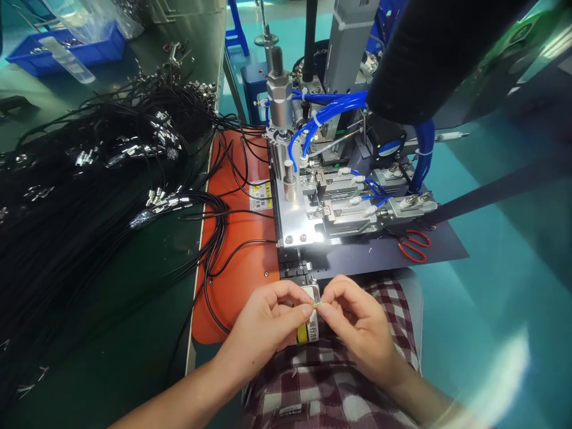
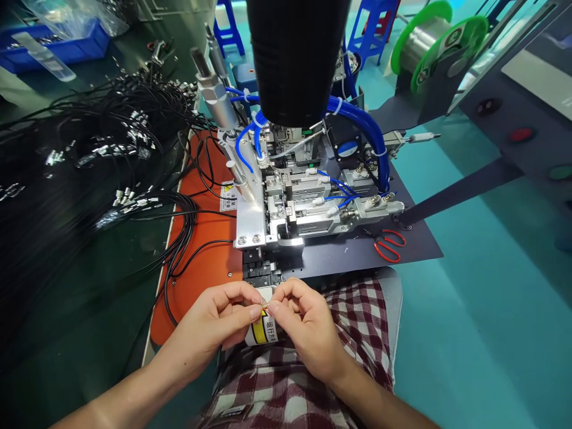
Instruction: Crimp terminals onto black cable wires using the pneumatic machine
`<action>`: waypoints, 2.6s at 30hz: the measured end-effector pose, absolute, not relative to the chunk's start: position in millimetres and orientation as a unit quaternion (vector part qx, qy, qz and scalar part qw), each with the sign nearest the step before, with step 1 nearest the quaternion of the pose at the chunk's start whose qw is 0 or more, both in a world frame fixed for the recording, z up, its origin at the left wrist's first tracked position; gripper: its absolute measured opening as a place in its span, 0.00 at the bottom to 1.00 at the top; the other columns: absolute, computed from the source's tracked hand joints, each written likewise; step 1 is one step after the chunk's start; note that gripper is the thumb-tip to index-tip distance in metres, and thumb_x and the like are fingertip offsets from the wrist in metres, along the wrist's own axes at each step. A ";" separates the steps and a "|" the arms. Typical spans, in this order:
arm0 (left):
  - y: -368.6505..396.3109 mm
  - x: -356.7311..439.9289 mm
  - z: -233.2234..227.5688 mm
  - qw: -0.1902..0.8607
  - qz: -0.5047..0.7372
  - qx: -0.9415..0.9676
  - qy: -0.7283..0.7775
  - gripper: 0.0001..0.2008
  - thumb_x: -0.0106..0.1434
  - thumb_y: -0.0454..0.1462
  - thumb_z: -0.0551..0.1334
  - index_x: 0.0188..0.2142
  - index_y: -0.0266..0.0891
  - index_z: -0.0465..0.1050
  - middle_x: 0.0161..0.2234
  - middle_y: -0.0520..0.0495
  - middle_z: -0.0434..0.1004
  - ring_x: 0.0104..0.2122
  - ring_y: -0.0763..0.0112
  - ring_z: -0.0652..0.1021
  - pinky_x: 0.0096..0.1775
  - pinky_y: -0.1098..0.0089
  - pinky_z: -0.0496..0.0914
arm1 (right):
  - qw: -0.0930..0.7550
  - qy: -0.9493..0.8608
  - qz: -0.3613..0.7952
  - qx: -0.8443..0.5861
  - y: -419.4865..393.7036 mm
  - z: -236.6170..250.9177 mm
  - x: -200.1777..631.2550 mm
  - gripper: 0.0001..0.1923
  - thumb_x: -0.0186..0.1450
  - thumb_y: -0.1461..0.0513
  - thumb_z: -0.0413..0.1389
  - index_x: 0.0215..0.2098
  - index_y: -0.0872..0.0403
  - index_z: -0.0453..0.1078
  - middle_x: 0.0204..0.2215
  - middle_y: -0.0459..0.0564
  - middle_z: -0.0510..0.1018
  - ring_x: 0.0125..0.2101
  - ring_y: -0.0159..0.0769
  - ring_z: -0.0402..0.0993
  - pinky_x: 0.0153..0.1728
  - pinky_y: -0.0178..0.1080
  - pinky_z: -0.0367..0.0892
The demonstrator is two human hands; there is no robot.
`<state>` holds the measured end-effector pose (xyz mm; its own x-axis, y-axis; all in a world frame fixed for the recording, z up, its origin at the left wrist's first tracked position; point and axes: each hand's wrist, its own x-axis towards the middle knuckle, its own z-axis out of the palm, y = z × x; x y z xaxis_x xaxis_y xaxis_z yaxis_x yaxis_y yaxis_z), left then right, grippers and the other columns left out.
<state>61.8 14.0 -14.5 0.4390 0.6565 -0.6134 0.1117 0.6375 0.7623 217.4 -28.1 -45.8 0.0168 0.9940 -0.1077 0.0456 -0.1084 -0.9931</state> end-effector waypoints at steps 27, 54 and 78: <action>17.4 63.5 -11.7 0.738 0.155 0.412 0.512 0.10 0.54 0.40 0.64 0.24 0.36 0.67 0.14 0.60 0.55 0.14 0.84 0.53 0.17 0.78 0.45 | 0.435 -0.516 0.494 -0.549 -31.0 -40.8 214.0 0.08 0.65 0.63 0.52 0.27 0.53 0.64 0.25 0.43 0.65 0.24 0.30 0.59 0.24 0.34 0.56; 15.1 62.6 -13.1 0.720 0.166 0.432 0.517 0.08 0.55 0.37 0.63 0.25 0.34 0.68 0.16 0.59 0.58 0.16 0.84 0.56 0.17 0.79 0.47 | 0.354 -0.449 0.609 -0.550 -20.6 -34.2 228.8 0.10 0.64 0.57 0.53 0.32 0.55 0.69 0.18 0.40 0.62 0.19 0.28 0.55 0.19 0.33 0.51; 20.4 56.0 -12.8 0.572 0.186 0.625 0.497 0.05 0.62 0.37 0.59 0.38 0.40 0.71 0.26 0.54 0.68 0.25 0.75 0.68 0.26 0.76 0.64 | 0.360 -0.364 0.692 -0.509 -12.1 -39.1 226.5 0.14 0.64 0.53 0.54 0.27 0.55 0.62 0.13 0.37 0.60 0.16 0.25 0.53 0.19 0.31 0.50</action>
